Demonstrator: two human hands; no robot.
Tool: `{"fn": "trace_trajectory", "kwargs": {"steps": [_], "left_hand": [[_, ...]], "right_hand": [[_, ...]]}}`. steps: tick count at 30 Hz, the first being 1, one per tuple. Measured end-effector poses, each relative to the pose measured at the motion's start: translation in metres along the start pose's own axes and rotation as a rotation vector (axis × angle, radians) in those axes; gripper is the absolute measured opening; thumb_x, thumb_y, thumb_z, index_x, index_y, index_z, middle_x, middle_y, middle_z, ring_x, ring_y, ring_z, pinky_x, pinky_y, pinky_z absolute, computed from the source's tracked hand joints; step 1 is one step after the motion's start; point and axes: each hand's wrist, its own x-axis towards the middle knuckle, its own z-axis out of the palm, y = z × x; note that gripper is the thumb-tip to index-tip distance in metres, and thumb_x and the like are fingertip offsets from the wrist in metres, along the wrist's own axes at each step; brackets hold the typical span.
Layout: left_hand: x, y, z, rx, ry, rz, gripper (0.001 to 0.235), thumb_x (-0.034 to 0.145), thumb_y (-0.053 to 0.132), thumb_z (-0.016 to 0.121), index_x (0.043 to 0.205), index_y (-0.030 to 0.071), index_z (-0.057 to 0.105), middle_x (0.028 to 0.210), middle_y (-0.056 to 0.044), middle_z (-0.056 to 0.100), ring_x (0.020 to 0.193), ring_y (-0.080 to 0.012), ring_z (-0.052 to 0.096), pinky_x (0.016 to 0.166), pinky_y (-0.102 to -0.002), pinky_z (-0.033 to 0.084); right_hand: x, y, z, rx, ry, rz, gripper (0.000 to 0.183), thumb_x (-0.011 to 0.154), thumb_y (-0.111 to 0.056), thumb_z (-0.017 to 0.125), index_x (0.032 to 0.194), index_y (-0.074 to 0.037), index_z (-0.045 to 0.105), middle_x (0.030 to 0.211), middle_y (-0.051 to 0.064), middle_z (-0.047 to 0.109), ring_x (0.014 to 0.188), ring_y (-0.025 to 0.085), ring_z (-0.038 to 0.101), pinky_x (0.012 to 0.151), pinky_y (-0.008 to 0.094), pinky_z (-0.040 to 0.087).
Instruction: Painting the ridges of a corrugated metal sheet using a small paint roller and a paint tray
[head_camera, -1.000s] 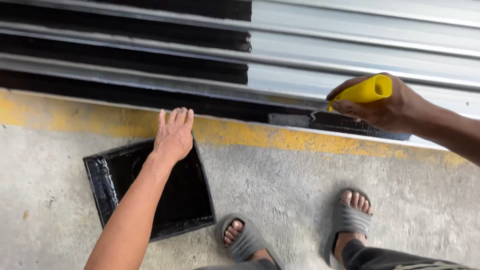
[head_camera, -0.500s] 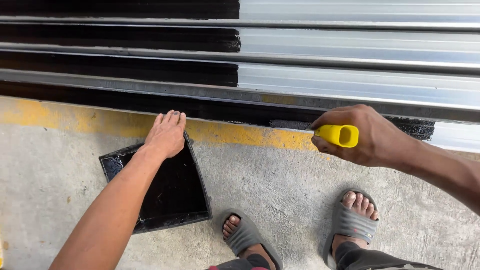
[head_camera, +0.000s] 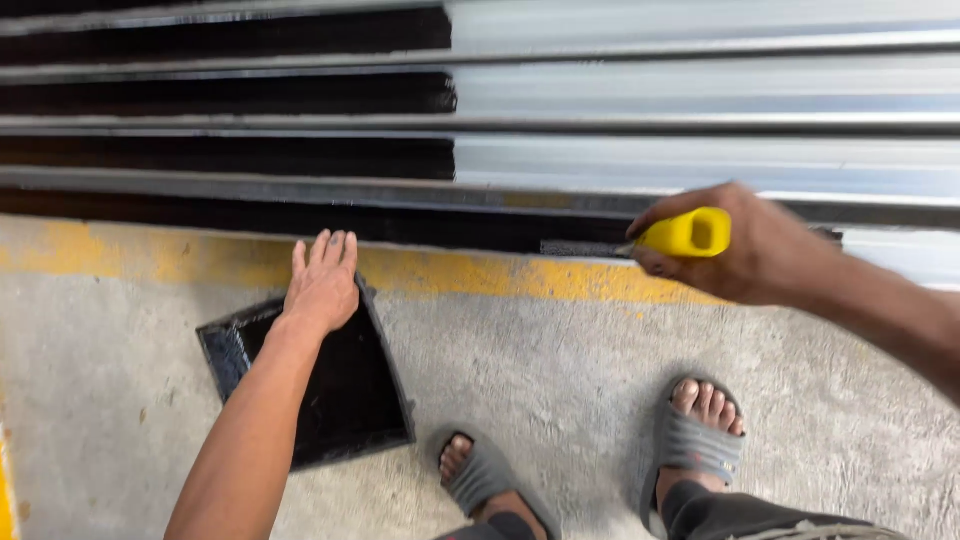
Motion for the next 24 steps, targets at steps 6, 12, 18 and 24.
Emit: {"fn": "trace_trajectory", "kwargs": {"steps": [6,12,18,24], "left_hand": [[-0.019,0.002,-0.002,-0.07,-0.107,-0.024,0.087,0.091,-0.004,0.04,0.165,0.01,-0.002,0.173,-0.012,0.001,0.16,-0.0297,-0.001,0.127,-0.054,-0.006],[-0.004,-0.003,0.008,-0.033,-0.06,-0.019,0.079,0.094,0.004,0.041,0.165,0.01,0.006,0.172,-0.011,0.01,0.16,-0.028,0.004,0.128,-0.055,-0.001],[-0.004,-0.004,0.008,-0.108,-0.025,-0.004,0.073,0.097,0.006,0.036,0.164,0.009,0.006,0.172,-0.011,0.009,0.159,-0.0297,0.002,0.128,-0.056,-0.001],[-0.006,-0.003,0.009,-0.108,-0.05,-0.007,0.08,0.092,-0.001,0.036,0.164,0.009,0.004,0.172,-0.013,0.007,0.16,-0.028,0.002,0.128,-0.054,-0.003]], "right_hand": [[-0.014,0.01,0.008,-0.033,-0.06,-0.131,0.039,0.082,-0.038,0.076,0.116,-0.019,0.076,0.116,0.001,0.081,0.089,0.018,0.084,0.068,0.033,0.074],[-0.004,0.029,0.011,-0.075,0.051,-0.251,0.037,0.082,-0.047,0.073,0.107,-0.02,0.079,0.106,-0.003,0.084,0.086,0.018,0.08,0.077,0.038,0.064],[-0.025,0.041,-0.005,-0.068,0.069,-0.316,0.041,0.082,-0.045,0.069,0.11,-0.017,0.077,0.097,-0.004,0.086,0.074,0.014,0.083,0.064,0.031,0.069],[-0.027,0.06,0.003,-0.071,0.043,-0.316,0.043,0.082,-0.044,0.072,0.115,-0.016,0.075,0.114,0.003,0.082,0.09,0.021,0.082,0.077,0.04,0.069]]}}
